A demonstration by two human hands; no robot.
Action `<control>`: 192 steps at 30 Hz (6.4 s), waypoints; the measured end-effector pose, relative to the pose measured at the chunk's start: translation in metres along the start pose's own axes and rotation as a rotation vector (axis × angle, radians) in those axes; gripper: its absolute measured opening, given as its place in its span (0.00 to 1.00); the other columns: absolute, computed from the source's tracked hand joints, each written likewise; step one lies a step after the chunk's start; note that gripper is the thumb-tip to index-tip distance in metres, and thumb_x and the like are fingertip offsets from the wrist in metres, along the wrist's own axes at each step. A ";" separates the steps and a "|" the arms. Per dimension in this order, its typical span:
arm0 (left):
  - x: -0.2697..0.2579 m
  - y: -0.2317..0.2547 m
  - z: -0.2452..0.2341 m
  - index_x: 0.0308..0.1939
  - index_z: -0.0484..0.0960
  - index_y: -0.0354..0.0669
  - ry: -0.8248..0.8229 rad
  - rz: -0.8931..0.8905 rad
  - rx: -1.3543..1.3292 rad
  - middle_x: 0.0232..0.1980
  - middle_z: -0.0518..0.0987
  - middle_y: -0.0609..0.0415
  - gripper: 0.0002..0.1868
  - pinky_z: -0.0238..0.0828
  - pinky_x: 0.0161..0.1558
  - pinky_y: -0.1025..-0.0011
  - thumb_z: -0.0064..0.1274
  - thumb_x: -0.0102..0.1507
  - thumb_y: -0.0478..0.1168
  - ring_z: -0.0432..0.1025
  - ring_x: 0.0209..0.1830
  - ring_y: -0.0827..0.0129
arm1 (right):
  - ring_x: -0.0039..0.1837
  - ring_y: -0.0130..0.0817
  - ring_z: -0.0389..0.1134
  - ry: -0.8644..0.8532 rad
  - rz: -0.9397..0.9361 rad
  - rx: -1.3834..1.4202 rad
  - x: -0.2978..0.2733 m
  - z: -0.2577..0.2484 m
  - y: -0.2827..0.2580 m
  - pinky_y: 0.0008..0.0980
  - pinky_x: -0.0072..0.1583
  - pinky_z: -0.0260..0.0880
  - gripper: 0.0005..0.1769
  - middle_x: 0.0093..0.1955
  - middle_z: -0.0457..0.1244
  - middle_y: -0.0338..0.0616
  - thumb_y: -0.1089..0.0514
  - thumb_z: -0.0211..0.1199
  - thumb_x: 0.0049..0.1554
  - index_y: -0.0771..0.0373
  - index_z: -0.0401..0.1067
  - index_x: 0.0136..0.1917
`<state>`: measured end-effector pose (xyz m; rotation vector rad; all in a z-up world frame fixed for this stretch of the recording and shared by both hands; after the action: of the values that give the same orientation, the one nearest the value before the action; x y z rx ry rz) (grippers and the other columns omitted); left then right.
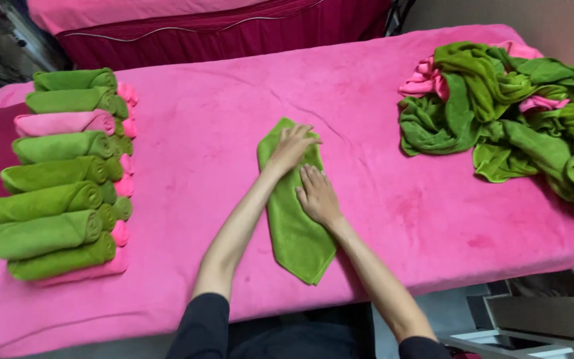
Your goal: Folding a green towel into a decorative roll on a pink spa bed.
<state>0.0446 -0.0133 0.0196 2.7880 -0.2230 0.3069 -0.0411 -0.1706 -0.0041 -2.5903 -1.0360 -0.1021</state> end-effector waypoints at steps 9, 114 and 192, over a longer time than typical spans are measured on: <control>0.133 -0.033 0.079 0.39 0.87 0.84 -0.396 0.108 0.491 0.75 0.69 0.60 0.09 0.53 0.69 0.40 0.69 0.57 0.56 0.54 0.80 0.54 | 0.84 0.45 0.52 0.055 0.014 0.032 -0.003 -0.003 0.000 0.48 0.82 0.45 0.35 0.83 0.54 0.49 0.38 0.43 0.69 0.60 0.59 0.82; -0.055 -0.028 0.033 0.68 0.76 0.43 0.231 -0.338 0.111 0.71 0.73 0.38 0.23 0.46 0.74 0.33 0.38 0.76 0.50 0.64 0.76 0.49 | 0.90 0.45 0.33 -0.245 0.072 -0.076 0.081 -0.013 0.045 0.68 0.82 0.19 0.51 0.90 0.36 0.51 0.22 0.31 0.67 0.60 0.38 0.88; -0.065 -0.099 0.003 0.68 0.74 0.48 0.395 -0.607 -0.325 0.53 0.80 0.49 0.23 0.57 0.67 0.45 0.52 0.71 0.48 0.72 0.61 0.53 | 0.89 0.40 0.35 -0.351 -0.225 -0.205 0.182 0.009 0.019 0.52 0.85 0.27 0.41 0.90 0.38 0.37 0.29 0.30 0.68 0.44 0.42 0.88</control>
<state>0.0007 0.0862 -0.0287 2.2723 0.5983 0.5871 0.1039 -0.0608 0.0174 -2.7247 -1.5128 0.2107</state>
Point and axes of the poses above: each hand's wrist, its own x-axis towards the middle knuckle, its own z-axis out of the palm, y = z × x, the point moved 3 cm from there along x, towards the middle knuckle
